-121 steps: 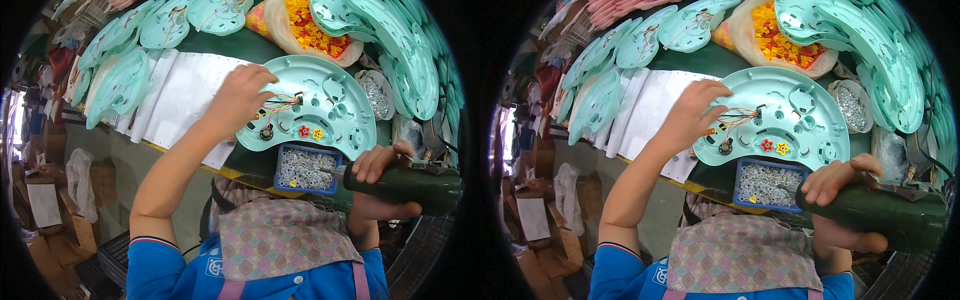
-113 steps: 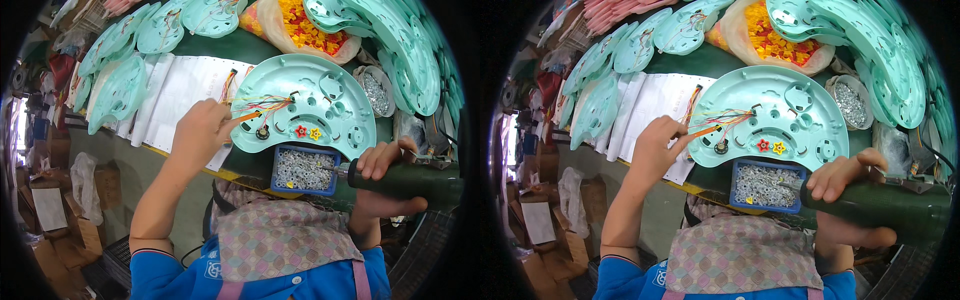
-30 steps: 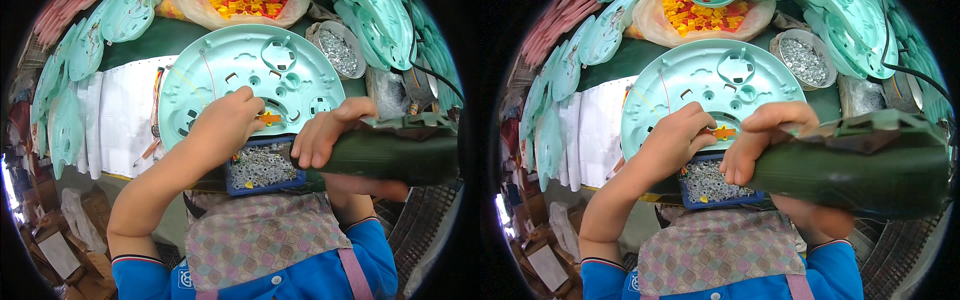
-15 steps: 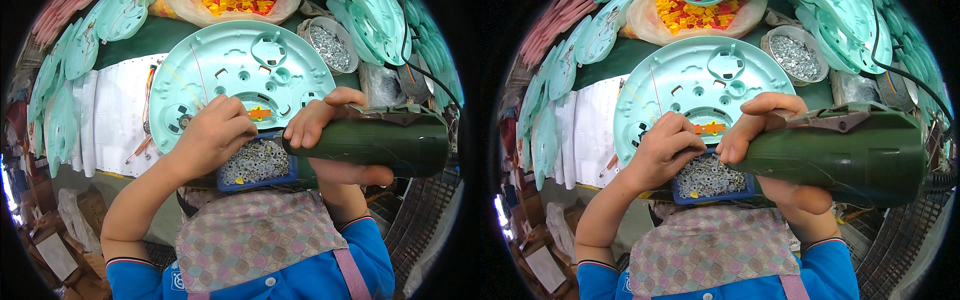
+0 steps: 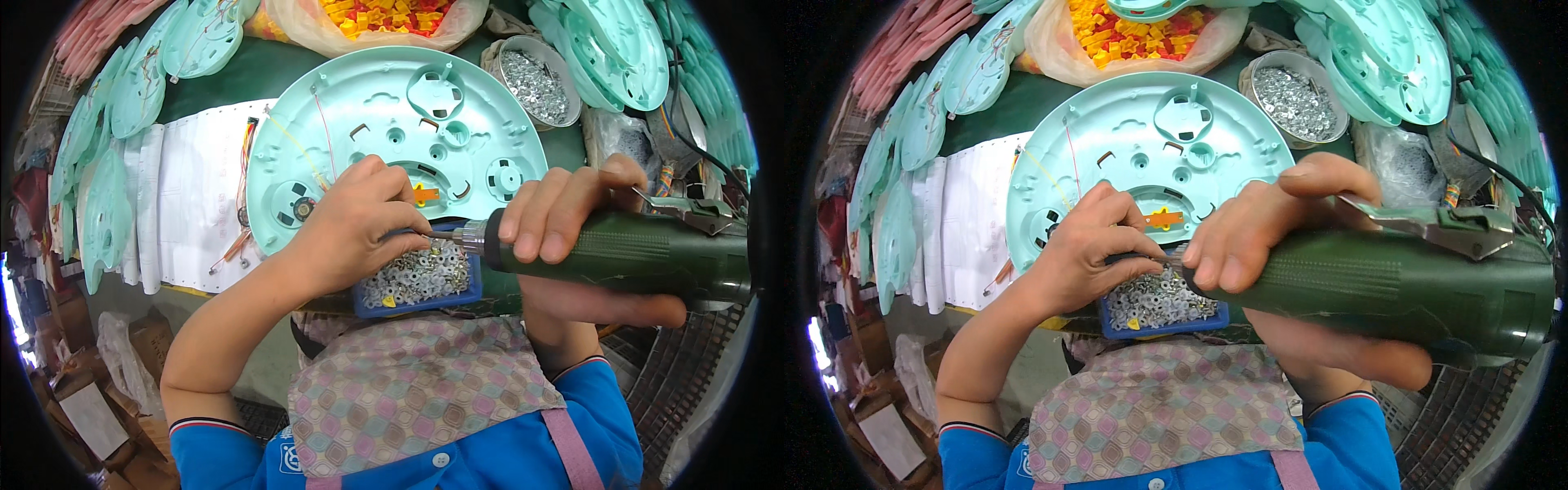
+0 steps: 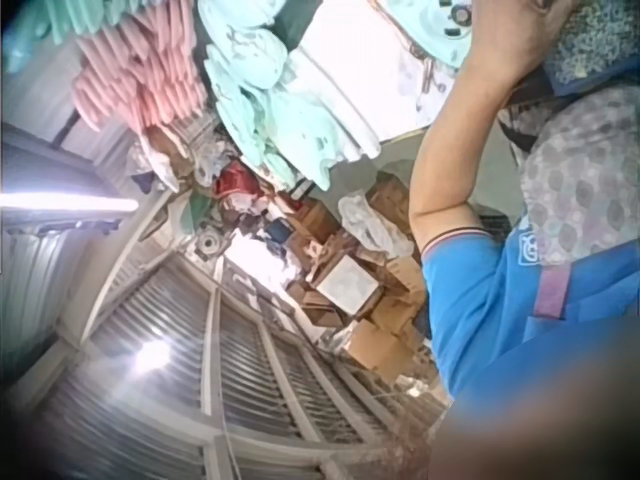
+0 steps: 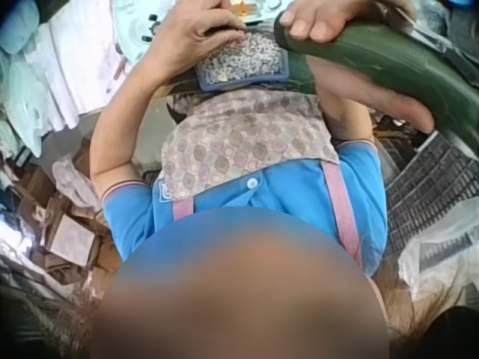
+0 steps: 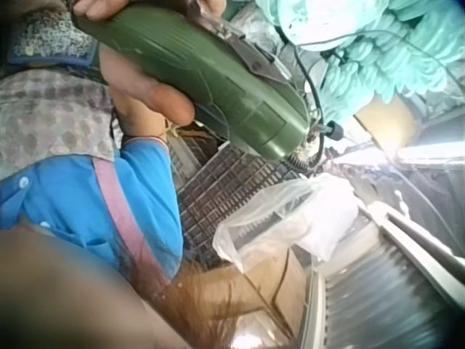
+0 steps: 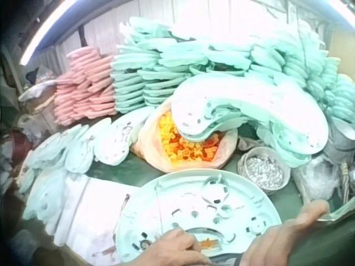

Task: The person assembles small electrical components into light-blue plastic housings. They insert star-shaped plastic pieces and wires, then use a green electric screwdriver to fasten screws. Completed units are placed aside, and new housings are brought into view for continued assembly.

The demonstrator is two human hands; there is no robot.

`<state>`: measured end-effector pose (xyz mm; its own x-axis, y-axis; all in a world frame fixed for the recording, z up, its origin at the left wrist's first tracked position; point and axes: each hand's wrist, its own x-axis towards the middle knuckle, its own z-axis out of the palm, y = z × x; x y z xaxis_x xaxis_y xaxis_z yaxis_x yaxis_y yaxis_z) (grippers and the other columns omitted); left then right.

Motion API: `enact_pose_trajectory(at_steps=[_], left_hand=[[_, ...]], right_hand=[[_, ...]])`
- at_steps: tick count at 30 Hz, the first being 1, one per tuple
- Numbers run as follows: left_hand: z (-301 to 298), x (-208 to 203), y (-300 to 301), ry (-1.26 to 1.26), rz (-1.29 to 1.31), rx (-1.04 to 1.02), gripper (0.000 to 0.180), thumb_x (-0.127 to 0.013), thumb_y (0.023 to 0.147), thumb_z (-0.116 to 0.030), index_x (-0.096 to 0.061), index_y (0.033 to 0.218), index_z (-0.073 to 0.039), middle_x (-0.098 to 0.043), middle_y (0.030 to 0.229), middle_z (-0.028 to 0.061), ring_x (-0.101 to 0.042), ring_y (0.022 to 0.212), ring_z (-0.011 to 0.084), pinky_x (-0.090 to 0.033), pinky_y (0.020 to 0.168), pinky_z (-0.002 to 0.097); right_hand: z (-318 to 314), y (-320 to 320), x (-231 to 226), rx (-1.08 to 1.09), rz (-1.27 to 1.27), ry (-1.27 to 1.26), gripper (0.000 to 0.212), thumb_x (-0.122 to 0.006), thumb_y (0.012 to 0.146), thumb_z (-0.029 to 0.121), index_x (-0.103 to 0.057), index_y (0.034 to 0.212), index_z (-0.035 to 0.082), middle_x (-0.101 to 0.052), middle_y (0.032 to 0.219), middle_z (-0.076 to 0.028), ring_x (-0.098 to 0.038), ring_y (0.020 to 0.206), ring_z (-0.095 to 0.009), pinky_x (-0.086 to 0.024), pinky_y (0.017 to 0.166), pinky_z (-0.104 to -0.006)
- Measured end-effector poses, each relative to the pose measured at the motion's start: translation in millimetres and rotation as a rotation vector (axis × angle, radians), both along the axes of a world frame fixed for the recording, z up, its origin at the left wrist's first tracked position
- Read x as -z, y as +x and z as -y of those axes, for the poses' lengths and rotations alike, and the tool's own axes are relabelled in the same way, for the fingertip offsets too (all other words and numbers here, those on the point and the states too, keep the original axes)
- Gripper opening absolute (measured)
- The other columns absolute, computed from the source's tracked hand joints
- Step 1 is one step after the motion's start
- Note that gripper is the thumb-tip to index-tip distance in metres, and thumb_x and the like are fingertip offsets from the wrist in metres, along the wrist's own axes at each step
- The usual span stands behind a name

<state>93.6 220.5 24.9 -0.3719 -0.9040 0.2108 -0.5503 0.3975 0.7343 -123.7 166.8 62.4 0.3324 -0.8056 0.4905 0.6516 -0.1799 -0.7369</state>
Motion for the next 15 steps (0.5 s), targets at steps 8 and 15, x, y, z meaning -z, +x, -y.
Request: enact_pose_trajectory(at_steps=[8, 15], left_hand=[[23.7, -16.4, 5.4, -0.051, 0.047, 0.016, 0.017, -0.082, 0.072, -0.008, -0.071, 0.084, -0.010, -0.056, 0.089, 0.0044, -0.052, 0.089, 0.0264, -0.046, 0.081, 0.0378], [40.1, -10.1, 2.9, -0.121, 0.092, 0.042, 0.017, -0.080, 0.070, -0.005, -0.070, 0.083, -0.010, -0.056, 0.089, 0.0039, -0.053, 0.089, 0.0258, -0.045, 0.080, 0.0366]], right_hand=[[14.9, 6.7, 2.3, 0.011, -0.043, -0.073, 0.123, -0.048, 0.063, 0.102, -0.045, 0.137, 0.004, -0.059, 0.076, -0.004, -0.061, 0.066, -0.019, -0.055, 0.067, -0.0365], [24.6, 12.9, 7.2, 0.038, -0.043, -0.088, 0.126, -0.048, 0.060, 0.103, -0.044, 0.137, 0.003, -0.061, 0.077, -0.006, -0.062, 0.067, -0.021, -0.056, 0.068, -0.0378]])
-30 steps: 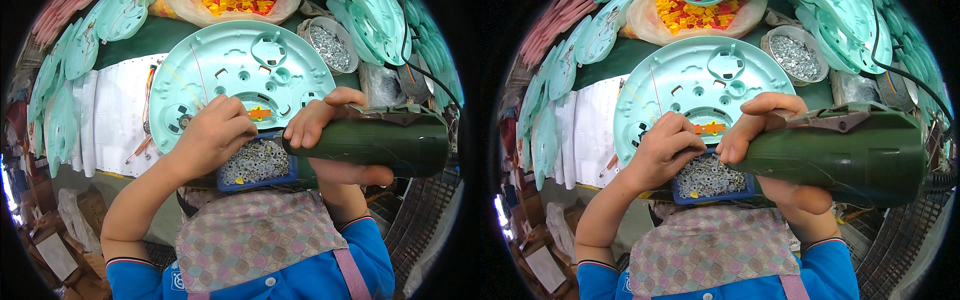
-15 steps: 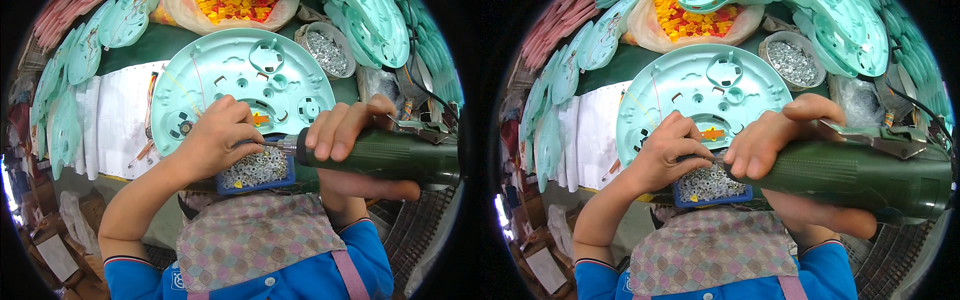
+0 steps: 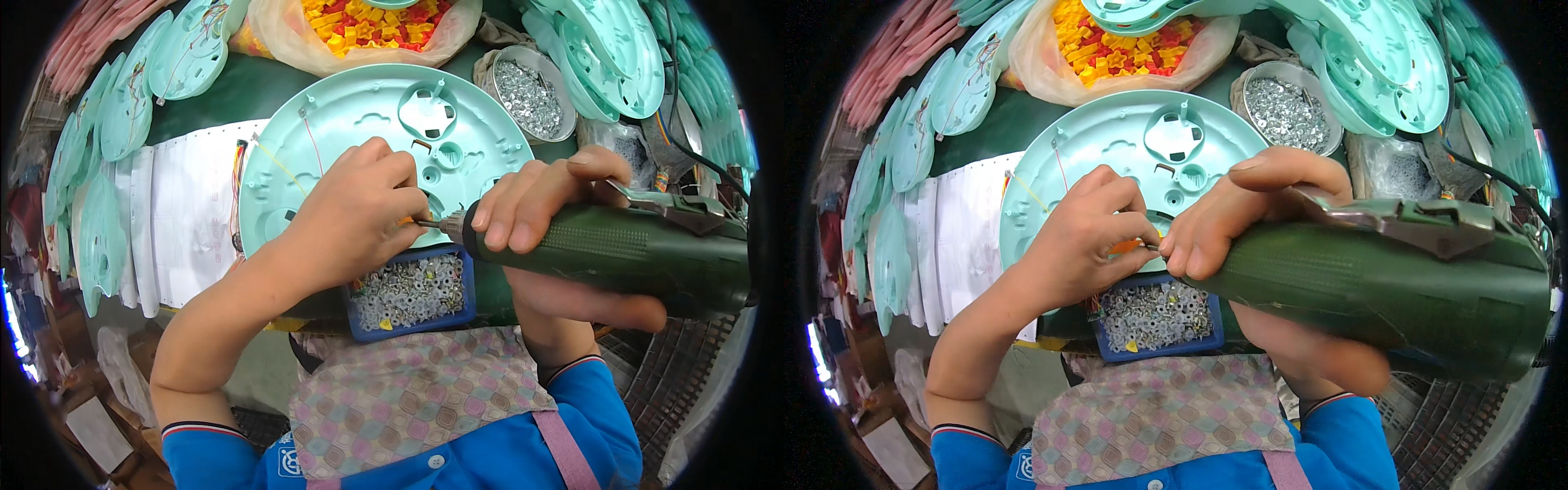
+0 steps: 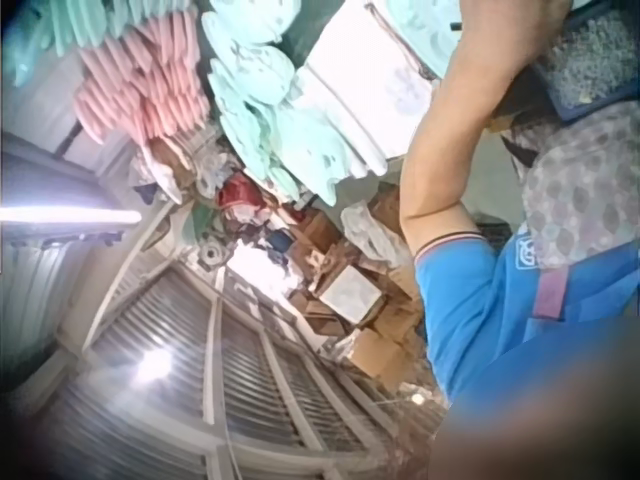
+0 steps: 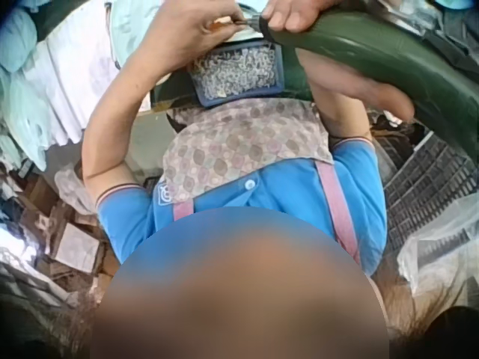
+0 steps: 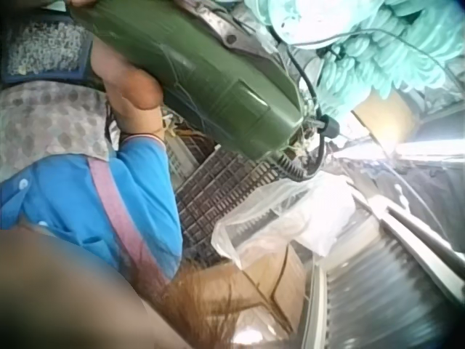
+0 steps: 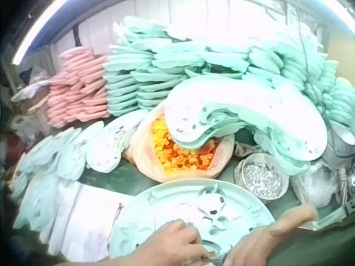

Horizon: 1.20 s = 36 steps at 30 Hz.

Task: The person assembles small electrical components into light-blue plastic housings. They insert star-shaped plastic pieces and wires, then use a green electric screwdriver to fasten screws. Completed units are placed aside, and new housings are brought into view for continued assembly.

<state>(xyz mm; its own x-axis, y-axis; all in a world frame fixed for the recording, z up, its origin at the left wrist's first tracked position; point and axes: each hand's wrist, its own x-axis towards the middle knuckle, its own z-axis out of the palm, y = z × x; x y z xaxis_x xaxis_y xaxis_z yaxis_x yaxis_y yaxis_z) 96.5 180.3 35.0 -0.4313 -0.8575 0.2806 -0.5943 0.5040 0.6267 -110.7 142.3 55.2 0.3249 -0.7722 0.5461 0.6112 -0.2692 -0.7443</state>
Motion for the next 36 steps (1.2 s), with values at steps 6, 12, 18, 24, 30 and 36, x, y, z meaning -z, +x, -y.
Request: enact_pose_trajectory(at_steps=[6, 12, 18, 24, 30, 36], left_hand=[[4.8, 3.8, -2.7, 0.046, 0.063, -0.008, 0.017, -0.080, 0.070, -0.005, -0.069, 0.082, -0.011, -0.056, 0.088, 0.0037, -0.052, 0.088, 0.0259, -0.045, 0.080, 0.0372], [5.1, 8.9, -5.7, 0.072, 0.029, 0.012, 0.014, -0.078, 0.072, -0.006, -0.069, 0.081, -0.011, -0.056, 0.089, 0.0035, -0.052, 0.088, 0.0256, -0.043, 0.082, 0.0373], [4.0, 10.4, -4.5, 0.091, 0.050, 0.015, 0.014, -0.078, 0.073, -0.007, -0.070, 0.083, -0.010, -0.056, 0.090, 0.0035, -0.052, 0.089, 0.0254, -0.043, 0.083, 0.0375], [8.1, 26.2, -3.4, -0.002, -0.020, 0.058, 0.013, -0.081, 0.076, -0.011, -0.072, 0.085, -0.011, -0.058, 0.086, 0.0043, -0.054, 0.085, 0.0259, -0.046, 0.075, 0.0376], [10.4, 33.8, -0.1, -0.029, 0.051, 0.046, 0.019, -0.080, 0.076, -0.014, -0.073, 0.093, -0.011, -0.059, 0.084, 0.0032, -0.056, 0.083, 0.0244, -0.049, 0.071, 0.0374], [12.5, 34.0, -1.1, -0.005, 0.115, 0.057, 0.017, -0.079, 0.075, -0.019, -0.072, 0.088, -0.010, -0.058, 0.085, 0.0033, -0.057, 0.088, 0.0236, -0.051, 0.074, 0.0377]], right_hand=[[2.2, -4.2, 0.7, -0.038, -0.036, 0.057, 0.085, -0.057, 0.079, 0.068, -0.045, 0.131, 0.002, -0.064, 0.080, -0.012, -0.065, 0.073, -0.024, -0.057, 0.073, -0.0403], [-0.7, -7.3, 0.2, -0.077, -0.034, 0.106, 0.046, -0.066, 0.098, 0.032, -0.046, 0.126, 0.001, -0.066, 0.081, -0.017, -0.068, 0.077, -0.027, -0.058, 0.077, -0.0420], [-1.3, -7.7, -0.5, -0.038, -0.083, 0.084, 0.046, -0.068, 0.097, 0.031, -0.046, 0.124, 0.001, -0.065, 0.079, -0.017, -0.068, 0.076, -0.027, -0.058, 0.076, -0.0414], [-7.9, -10.3, -1.9, -0.017, -0.181, 0.140, 0.068, -0.070, 0.086, 0.050, -0.045, 0.126, 0.001, -0.066, 0.084, -0.015, -0.068, 0.080, -0.024, -0.058, 0.079, -0.0388], [-9.9, -7.6, 2.2, 0.054, -0.417, 0.256, 0.119, -0.060, 0.056, 0.098, -0.042, 0.122, 0.000, -0.063, 0.083, -0.011, -0.066, 0.076, -0.024, -0.057, 0.076, -0.0416], [-6.2, -7.1, 8.1, -0.069, -0.463, 0.314, 0.116, -0.069, 0.055, 0.091, -0.043, 0.122, -0.001, -0.063, 0.084, -0.012, -0.066, 0.077, -0.025, -0.057, 0.076, -0.0412]])
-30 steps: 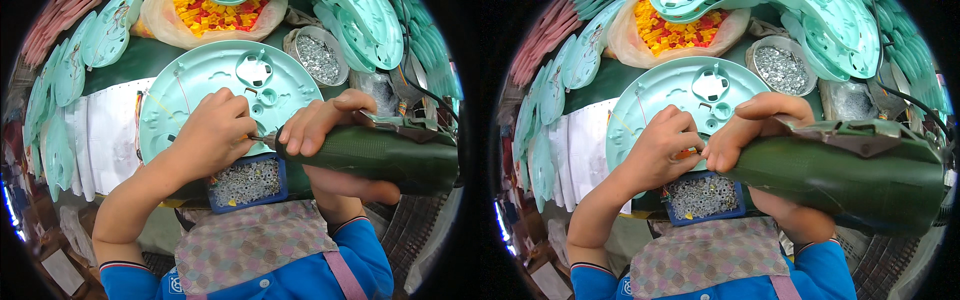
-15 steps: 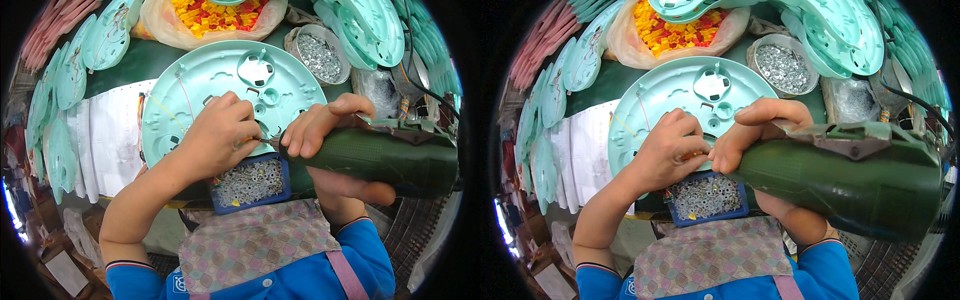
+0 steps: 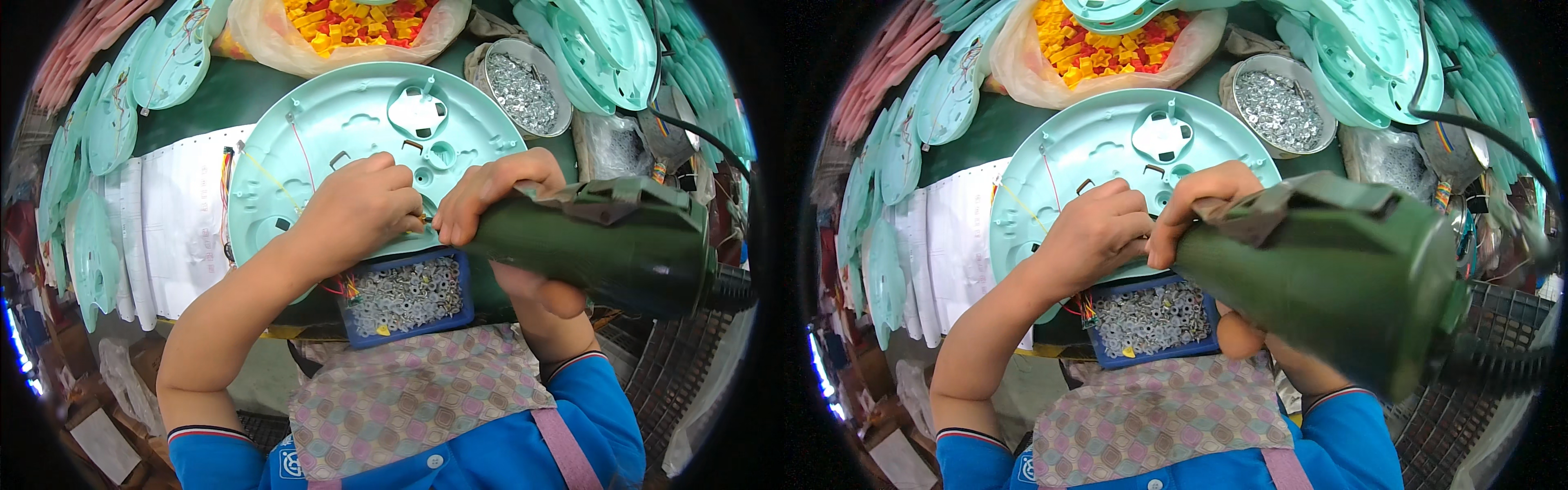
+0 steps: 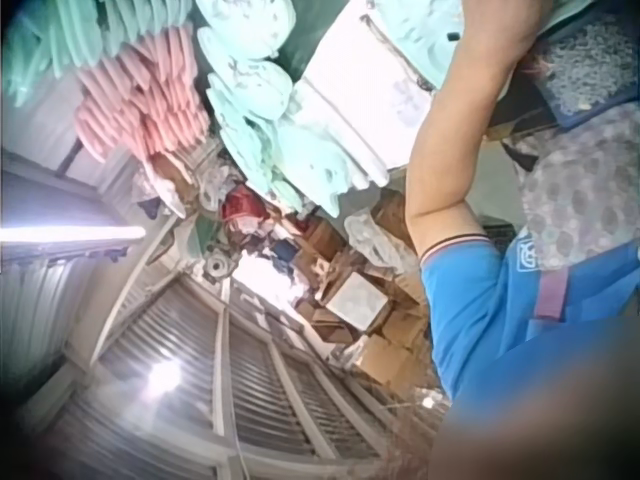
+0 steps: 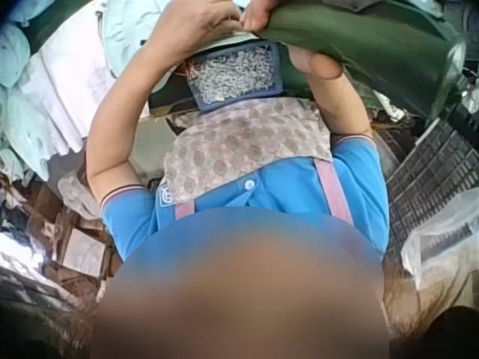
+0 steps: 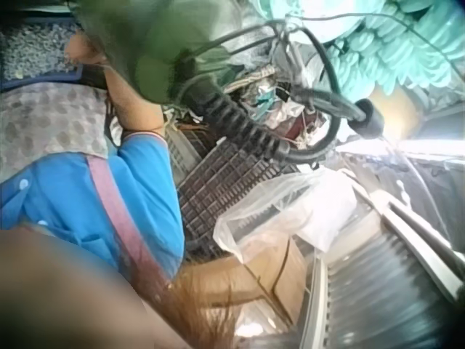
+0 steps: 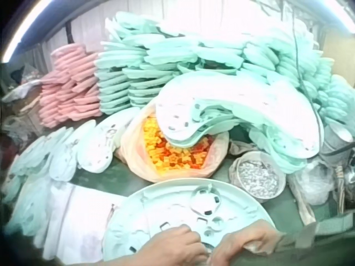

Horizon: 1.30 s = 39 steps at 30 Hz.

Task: The person assembles small electrical components into light-blue plastic housings. They insert star-shaped plastic pieces and wires, then use a green electric screwdriver to fasten screws. Completed units are placed aside, and new housings are brought into view for continued assembly.

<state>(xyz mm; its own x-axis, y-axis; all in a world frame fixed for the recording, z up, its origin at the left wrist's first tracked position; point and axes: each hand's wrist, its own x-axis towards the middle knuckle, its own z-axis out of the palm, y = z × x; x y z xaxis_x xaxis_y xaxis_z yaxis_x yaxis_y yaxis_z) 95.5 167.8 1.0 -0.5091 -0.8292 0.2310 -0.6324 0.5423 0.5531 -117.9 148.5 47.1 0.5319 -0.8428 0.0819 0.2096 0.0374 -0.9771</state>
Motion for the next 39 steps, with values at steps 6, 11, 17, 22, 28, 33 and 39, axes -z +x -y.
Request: enact_pose_trajectory(at_steps=[6, 11, 17, 22, 28, 33, 39], left_hand=[[2.5, -5.5, 3.8, 0.036, -0.009, 0.000, 0.013, -0.078, 0.076, -0.021, -0.075, 0.083, -0.010, -0.060, 0.083, 0.0029, -0.059, 0.089, 0.0236, -0.053, 0.074, 0.0378], [0.8, -2.9, 24.4, 0.039, -0.025, -0.004, 0.013, -0.082, 0.074, -0.019, -0.076, 0.085, -0.014, -0.059, 0.078, 0.0011, -0.057, 0.082, 0.0236, -0.050, 0.071, 0.0374], [-6.1, -9.8, 39.1, 0.086, -0.170, -0.021, 0.019, -0.085, 0.069, -0.013, -0.075, 0.084, -0.012, -0.058, 0.077, 0.0011, -0.056, 0.079, 0.0233, -0.048, 0.069, 0.0358], [-15.0, -17.8, 50.3, 0.036, -0.113, -0.057, 0.019, -0.085, 0.069, -0.010, -0.072, 0.084, -0.009, -0.058, 0.078, 0.0024, -0.056, 0.080, 0.0246, -0.048, 0.070, 0.0366], [-28.8, -17.5, 60.5, 0.163, 0.065, -0.067, 0.014, -0.079, 0.079, -0.012, -0.077, 0.092, -0.011, -0.059, 0.088, 0.0051, -0.055, 0.091, 0.0275, -0.050, 0.082, 0.0374], [-29.3, -24.8, 60.1, 0.251, 0.092, -0.063, 0.010, -0.075, 0.082, -0.008, -0.077, 0.092, -0.009, -0.059, 0.092, 0.0068, -0.054, 0.093, 0.0285, -0.049, 0.085, 0.0377], [-30.5, -32.5, 74.8, 0.366, -0.209, -0.140, 0.029, -0.063, 0.083, 0.004, -0.070, 0.109, -0.006, -0.064, 0.099, 0.0092, -0.057, 0.105, 0.0318, -0.048, 0.092, 0.0374]], right_hand=[[3.9, 1.4, 3.4, -0.076, 0.216, -0.088, 0.095, -0.077, 0.071, 0.070, -0.047, 0.126, -0.002, -0.066, 0.091, -0.013, -0.065, 0.084, -0.020, -0.054, 0.080, -0.0328], [6.6, 16.8, 3.6, -0.123, 0.359, -0.243, 0.074, -0.074, 0.090, 0.052, -0.045, 0.130, -0.003, -0.067, 0.090, -0.015, -0.066, 0.086, -0.020, -0.055, 0.081, -0.0329], [11.0, 38.8, 7.4, -0.061, 0.462, -0.352, 0.117, -0.056, 0.067, 0.091, -0.039, 0.136, -0.002, -0.064, 0.085, -0.012, -0.064, 0.077, -0.024, -0.057, 0.072, -0.0396], [0.9, 51.7, 10.8, -0.011, 0.404, -0.216, 0.126, -0.052, 0.061, 0.101, -0.040, 0.134, -0.001, -0.063, 0.082, -0.012, -0.064, 0.074, -0.024, -0.057, 0.072, -0.0397], [-3.9, 55.8, 7.8, -0.040, 0.095, -0.078, 0.120, -0.055, 0.059, 0.099, -0.042, 0.125, 0.000, -0.064, 0.082, -0.012, -0.066, 0.074, -0.023, -0.058, 0.074, -0.0389], [12.2, 56.1, 22.9, -0.231, 0.091, -0.134, 0.116, -0.061, 0.058, 0.096, -0.044, 0.120, 0.000, -0.065, 0.083, -0.012, -0.067, 0.077, -0.022, -0.059, 0.075, -0.0372], [-9.9, 60.9, -3.4, -0.029, 0.011, -0.063, 0.126, -0.057, 0.060, 0.097, -0.042, 0.131, -0.006, -0.065, 0.083, -0.011, -0.066, 0.075, -0.022, -0.058, 0.072, -0.0369]])
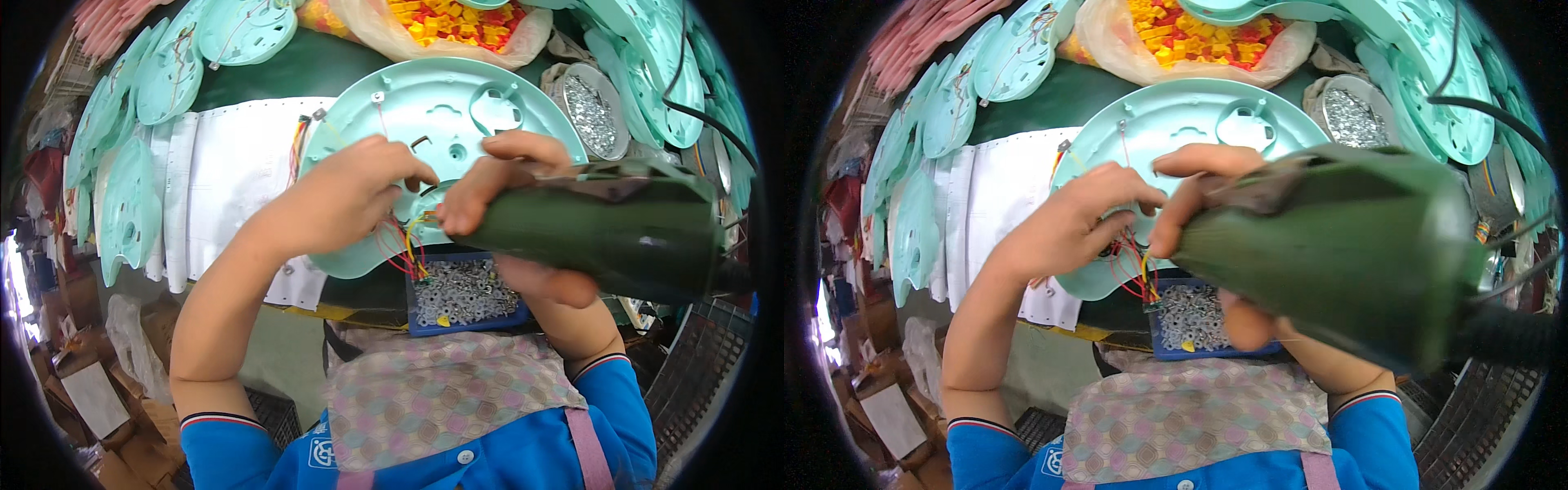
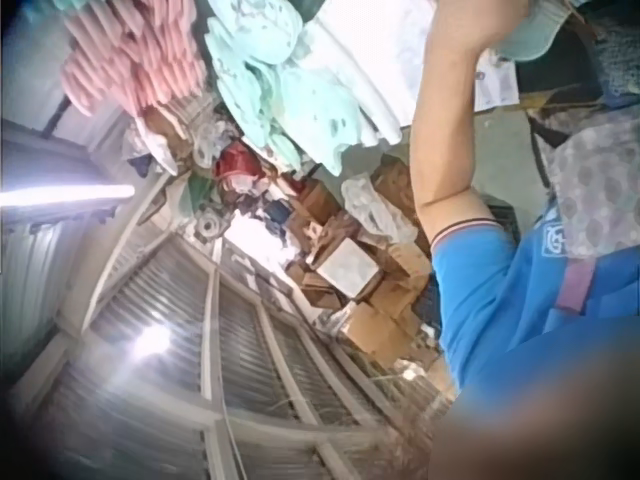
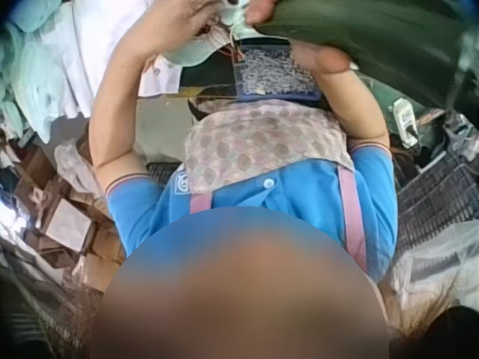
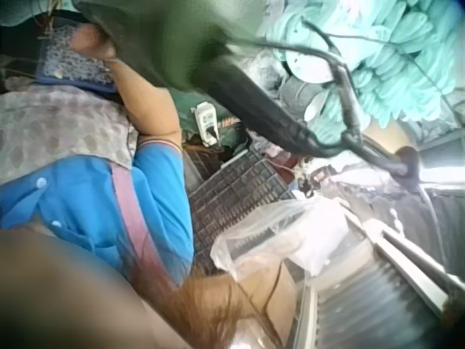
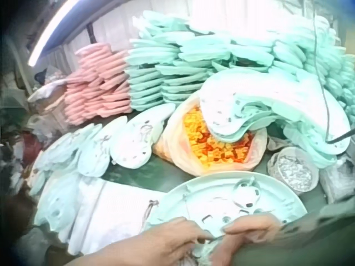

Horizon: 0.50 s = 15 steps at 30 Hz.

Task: The person assembles small electrical components into light-blue plastic housings. They insert star-shaped plastic pieces and wires, then use a green electric screwdriver to fasten screws. Completed units are placed aside, and new housings are brought into view for continued assembly.

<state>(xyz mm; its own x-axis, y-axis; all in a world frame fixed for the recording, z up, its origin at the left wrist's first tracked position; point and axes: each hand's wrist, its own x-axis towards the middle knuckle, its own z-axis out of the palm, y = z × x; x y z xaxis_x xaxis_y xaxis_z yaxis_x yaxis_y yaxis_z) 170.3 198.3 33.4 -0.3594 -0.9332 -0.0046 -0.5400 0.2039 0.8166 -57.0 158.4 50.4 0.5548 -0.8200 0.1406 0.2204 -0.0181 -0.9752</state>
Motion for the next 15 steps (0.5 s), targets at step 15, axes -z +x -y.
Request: enact_pose_trajectory(at_steps=[15], left_hand=[[19.8, 3.2, -15.3, -0.414, 0.250, -0.055, 0.023, -0.080, 0.081, -0.021, -0.074, 0.098, -0.007, -0.065, 0.097, 0.0058, -0.057, 0.102, 0.0292, -0.048, 0.091, 0.0396]], right_hand=[[13.5, -0.6, 20.1, -0.015, 0.404, -0.219, 0.124, -0.050, 0.066, 0.099, -0.038, 0.138, -0.002, -0.063, 0.085, -0.009, -0.064, 0.076, -0.023, -0.057, 0.075, -0.0399]])
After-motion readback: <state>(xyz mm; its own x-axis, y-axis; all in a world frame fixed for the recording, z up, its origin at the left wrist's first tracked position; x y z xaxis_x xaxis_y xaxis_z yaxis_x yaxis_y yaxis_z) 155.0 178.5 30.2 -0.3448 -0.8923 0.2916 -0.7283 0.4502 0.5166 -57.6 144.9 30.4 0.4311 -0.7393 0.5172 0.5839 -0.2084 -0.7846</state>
